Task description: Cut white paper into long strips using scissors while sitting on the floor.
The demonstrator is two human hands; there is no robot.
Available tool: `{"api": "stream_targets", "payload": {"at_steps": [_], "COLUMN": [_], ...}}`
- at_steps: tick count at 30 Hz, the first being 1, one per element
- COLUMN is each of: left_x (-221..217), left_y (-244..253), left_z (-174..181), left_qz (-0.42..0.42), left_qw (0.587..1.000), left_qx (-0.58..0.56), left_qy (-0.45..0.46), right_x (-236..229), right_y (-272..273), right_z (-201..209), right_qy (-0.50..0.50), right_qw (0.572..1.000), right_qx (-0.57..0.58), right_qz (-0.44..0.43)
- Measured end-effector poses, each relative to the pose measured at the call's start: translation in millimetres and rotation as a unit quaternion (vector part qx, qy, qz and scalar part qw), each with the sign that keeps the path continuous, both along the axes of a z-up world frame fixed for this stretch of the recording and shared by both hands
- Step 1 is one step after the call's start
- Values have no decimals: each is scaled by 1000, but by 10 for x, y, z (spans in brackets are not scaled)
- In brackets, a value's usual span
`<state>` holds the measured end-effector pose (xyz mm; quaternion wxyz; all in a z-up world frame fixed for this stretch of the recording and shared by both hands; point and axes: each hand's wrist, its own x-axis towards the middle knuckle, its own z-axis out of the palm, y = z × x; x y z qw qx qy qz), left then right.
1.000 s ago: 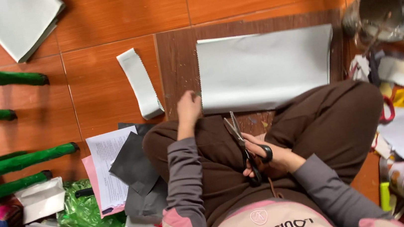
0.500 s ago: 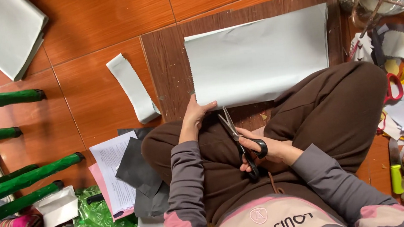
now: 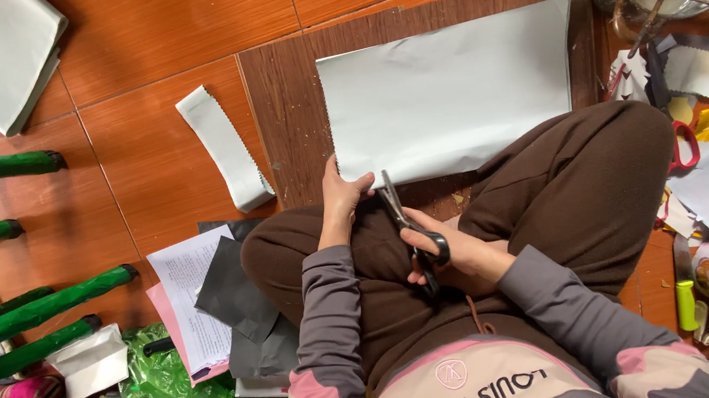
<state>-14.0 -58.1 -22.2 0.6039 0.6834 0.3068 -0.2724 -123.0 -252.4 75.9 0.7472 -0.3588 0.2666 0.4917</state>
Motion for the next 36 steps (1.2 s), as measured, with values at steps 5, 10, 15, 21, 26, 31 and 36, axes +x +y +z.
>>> {"api": "stream_targets", "payload": {"at_steps": [5,10,15,21,26,31,36], "left_x": [-34,-18,-33,-39,-44,-46,-13], "left_y": [-6,-22,-11,-29,-20,33,37], "left_z": [81,151,143,152,83,-57,-18], "left_qz": [-1,-15,-23,-16,15,23,34], "left_qw": [1000,1000,999,999,998,996,993], "left_qx": [5,4,-14,-32,-61,-90,-108], "left_qy": [-18,-10,-22,-30,-17,-14,15], "right_x": [61,196,219,92,-75,8,335], "right_y": [192,267,297,426,495,476,375], "right_z": [-243,-144,-128,-182,-323,-142,-276], "right_qy": [-46,-33,-45,-121,-248,-333,-52], "right_qw": [997,996,994,988,955,923,993], "right_qx": [-45,-76,-80,-92,-163,-181,-61], "right_qz": [31,45,60,-8,-25,-65,-90]}}
